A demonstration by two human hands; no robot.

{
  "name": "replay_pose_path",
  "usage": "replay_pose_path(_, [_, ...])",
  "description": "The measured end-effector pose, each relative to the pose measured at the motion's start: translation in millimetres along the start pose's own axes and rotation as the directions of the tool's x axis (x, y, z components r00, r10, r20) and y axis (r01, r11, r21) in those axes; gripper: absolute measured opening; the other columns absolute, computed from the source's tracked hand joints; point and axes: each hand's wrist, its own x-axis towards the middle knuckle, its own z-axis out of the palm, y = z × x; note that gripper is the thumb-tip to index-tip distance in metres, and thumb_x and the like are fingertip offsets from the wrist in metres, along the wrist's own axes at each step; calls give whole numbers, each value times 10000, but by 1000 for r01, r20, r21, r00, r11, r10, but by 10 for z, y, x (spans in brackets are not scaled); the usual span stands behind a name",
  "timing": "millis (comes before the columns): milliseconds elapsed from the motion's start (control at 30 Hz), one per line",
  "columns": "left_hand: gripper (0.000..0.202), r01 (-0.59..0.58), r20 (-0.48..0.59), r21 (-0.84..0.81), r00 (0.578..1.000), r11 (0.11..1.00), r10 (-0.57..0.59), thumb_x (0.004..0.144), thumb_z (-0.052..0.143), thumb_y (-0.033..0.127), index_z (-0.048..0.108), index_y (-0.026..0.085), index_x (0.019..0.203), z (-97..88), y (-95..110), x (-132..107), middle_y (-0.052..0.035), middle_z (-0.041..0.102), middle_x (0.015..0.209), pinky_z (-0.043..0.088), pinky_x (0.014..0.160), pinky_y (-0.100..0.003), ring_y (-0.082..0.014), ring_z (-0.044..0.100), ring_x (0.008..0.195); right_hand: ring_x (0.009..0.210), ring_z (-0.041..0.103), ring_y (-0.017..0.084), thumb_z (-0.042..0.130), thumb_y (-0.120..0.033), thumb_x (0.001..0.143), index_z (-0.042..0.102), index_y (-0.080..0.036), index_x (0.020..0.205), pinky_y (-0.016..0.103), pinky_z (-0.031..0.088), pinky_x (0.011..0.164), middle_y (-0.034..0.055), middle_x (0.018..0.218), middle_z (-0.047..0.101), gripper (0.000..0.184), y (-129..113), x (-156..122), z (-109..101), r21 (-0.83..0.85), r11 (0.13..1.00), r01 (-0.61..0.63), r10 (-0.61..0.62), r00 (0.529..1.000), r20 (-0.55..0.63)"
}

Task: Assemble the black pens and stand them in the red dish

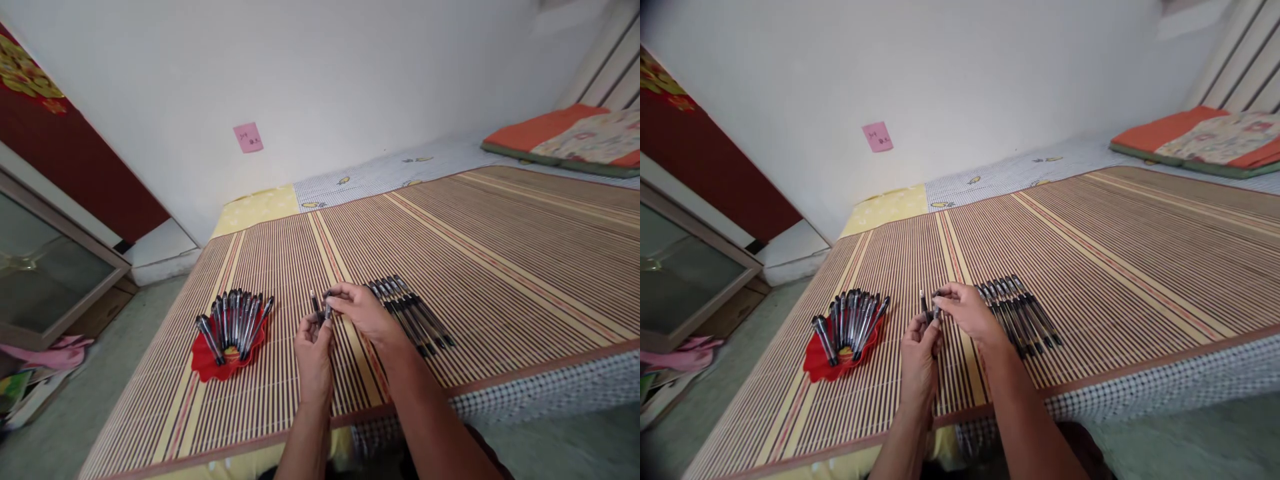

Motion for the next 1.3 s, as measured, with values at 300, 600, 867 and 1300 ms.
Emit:
replay_pose_path(300, [313, 75, 148, 74, 985, 994, -85, 788, 749, 443, 641, 165, 880, 33, -52, -62, 30, 570, 699, 325, 465, -165, -50, 412, 503, 637, 604, 128, 783, -414, 691, 670, -197, 866, 252, 487, 590, 1, 750, 662, 301, -68, 67, -98, 135, 968, 212, -138, 898, -417])
replay_pose_path(600, [303, 65, 180, 136, 980, 989, -89, 804, 732, 449, 652, 164, 873, 33, -85, -84, 25, 570, 703, 351, 508, -167, -62, 441, 540, 602, 574, 124, 799, -393, 680, 684, -187, 836, 253, 455, 570, -10, 703, 644, 283, -149, 1, -109, 75, 989, 127, -99, 949, -301])
replay_pose_path(867, [306, 57, 144, 113, 987, 992, -73, 745, 779, 358, 676, 179, 971, 28, -63, -73, -36, 668, 869, 433, 609, -194, -103, 578, 687, 659, 584, 130, 766, -364, 694, 713, -178, 837, 255, 457, 615, -1, 738, 664, 241, -117, 3, -141, -50, 995, 81, -88, 983, -163])
replay_pose_path(1300, [349, -51, 52, 106, 998, 993, 46, 759, 743, 289, 591, 207, 1062, 8, -80, -80, -27, 678, 899, 456, 622, -198, -119, 631, 718, 647, 607, 151, 716, -374, 707, 659, -178, 753, 279, 481, 627, -4, 682, 651, 209, 60, 30, 27, -188, 979, 74, -90, 993, -82])
